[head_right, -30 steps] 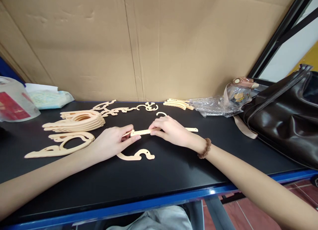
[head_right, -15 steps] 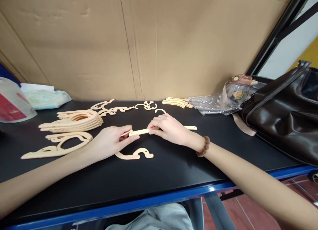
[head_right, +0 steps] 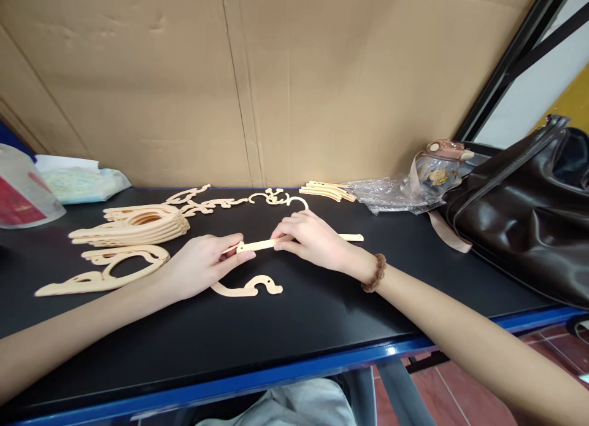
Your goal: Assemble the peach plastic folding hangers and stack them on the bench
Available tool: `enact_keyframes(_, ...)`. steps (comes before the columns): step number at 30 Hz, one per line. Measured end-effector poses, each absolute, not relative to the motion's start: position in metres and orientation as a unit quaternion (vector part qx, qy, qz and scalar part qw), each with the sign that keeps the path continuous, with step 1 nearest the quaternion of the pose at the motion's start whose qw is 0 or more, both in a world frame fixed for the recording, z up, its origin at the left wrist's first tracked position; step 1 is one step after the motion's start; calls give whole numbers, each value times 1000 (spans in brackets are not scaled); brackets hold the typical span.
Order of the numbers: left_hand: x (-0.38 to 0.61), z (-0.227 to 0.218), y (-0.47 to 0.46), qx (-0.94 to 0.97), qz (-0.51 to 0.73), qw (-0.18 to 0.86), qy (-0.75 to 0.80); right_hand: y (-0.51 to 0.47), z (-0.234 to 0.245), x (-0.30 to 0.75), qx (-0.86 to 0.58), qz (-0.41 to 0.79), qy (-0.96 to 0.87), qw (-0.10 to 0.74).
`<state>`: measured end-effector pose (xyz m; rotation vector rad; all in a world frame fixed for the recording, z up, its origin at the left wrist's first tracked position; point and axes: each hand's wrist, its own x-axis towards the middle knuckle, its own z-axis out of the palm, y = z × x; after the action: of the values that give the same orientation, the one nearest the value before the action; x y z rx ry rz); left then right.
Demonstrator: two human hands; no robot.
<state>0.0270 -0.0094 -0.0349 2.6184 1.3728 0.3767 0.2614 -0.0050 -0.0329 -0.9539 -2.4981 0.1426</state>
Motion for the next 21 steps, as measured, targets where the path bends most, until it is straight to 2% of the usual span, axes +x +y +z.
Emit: enact_keyframes(21, 26, -36, -11, 887, 100, 14, 450, -6, -33, 261, -345, 72, -912, 208)
